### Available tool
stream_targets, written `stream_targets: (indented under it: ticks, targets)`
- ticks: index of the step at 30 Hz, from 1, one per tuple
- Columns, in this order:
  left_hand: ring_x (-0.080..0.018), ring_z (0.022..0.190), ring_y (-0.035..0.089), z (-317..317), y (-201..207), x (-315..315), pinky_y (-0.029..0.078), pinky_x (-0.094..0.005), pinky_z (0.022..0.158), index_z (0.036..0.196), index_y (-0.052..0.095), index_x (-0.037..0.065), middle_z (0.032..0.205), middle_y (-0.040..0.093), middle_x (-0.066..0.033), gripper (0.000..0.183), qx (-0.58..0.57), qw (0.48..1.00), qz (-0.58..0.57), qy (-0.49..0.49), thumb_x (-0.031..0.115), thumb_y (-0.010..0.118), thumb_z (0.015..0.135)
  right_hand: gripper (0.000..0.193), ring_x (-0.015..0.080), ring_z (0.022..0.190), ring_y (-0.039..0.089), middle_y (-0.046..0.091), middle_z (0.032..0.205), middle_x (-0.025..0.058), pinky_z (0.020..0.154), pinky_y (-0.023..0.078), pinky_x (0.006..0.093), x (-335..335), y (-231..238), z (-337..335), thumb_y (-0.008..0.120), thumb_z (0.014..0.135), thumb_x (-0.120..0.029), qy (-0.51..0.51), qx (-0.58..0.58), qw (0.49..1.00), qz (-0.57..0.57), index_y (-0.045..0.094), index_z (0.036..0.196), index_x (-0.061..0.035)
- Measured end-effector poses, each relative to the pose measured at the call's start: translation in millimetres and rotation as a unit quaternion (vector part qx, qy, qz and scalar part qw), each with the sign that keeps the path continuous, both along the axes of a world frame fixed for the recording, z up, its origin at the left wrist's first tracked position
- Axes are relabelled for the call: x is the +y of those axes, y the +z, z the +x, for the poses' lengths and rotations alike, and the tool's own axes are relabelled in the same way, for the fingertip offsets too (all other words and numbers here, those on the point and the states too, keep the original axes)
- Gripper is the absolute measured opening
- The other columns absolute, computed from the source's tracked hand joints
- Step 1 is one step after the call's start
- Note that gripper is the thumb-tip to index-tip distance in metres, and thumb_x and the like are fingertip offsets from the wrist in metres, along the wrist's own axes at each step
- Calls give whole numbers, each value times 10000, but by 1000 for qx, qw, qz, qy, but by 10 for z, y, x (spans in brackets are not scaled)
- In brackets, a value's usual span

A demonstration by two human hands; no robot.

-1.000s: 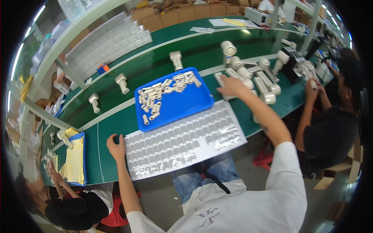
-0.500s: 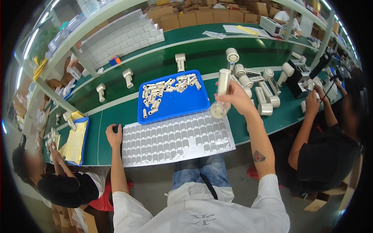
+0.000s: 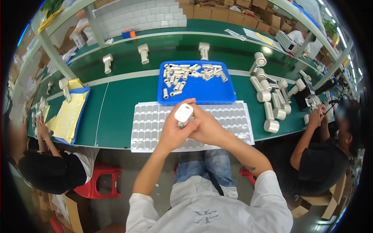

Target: The person assembles small white electronic devices at a workstation. They pick up a cylindrical body and a circular base from a blue tray, attach the base to the body, and place the completed unit on the table. This process is repeated multiple times throughout the video.

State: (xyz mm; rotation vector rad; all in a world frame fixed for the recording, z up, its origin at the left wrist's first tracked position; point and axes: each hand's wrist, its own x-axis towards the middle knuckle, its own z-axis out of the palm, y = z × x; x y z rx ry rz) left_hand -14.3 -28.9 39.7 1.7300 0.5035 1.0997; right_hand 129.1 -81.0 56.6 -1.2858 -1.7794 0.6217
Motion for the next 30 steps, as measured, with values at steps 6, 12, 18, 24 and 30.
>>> stream_targets:
  ticks: [6,12,18,24,30]
  targets:
    - [-160,994,590,-403,-278,151,482,-328,854,1175,534,15,1059,625,-112,384,-175,980,-91,33,140,706,855,423,325,1059,591,627,1098,144,910,480,393,412,141,459,732,812,-184,80,-228,970,7,608,1184,-26]
    - [-164,983,541,-614,-116,294,460,-318,845,1274,420,-9,1078,549,-104,526,-246,964,-99,-27,302,637,909,329,325,1094,579,614,1141,136,918,493,411,1222,-359,1415,579,860,-60,-150,-363,920,14,616,1186,-75]
    - [-145,966,532,-702,-258,235,453,-305,849,1257,442,15,1071,528,-60,628,-156,982,-101,26,160,809,769,348,322,1051,580,599,1091,112,871,508,418,1648,-631,1742,609,831,-34,-165,-445,880,10,605,1174,-93]
    - [-127,839,551,-742,-242,337,469,-286,753,1091,515,50,930,544,-31,593,3,992,-10,125,70,887,629,161,314,991,611,602,1042,107,842,518,414,1664,-659,1721,615,837,-68,-147,-425,891,60,626,998,-68]
    - [-139,841,587,-380,-142,186,494,-305,730,1073,474,41,913,546,-55,538,-104,977,-181,35,47,849,686,117,310,935,611,596,991,111,807,516,407,1666,-632,1795,638,826,-67,-139,-432,884,114,604,937,-53]
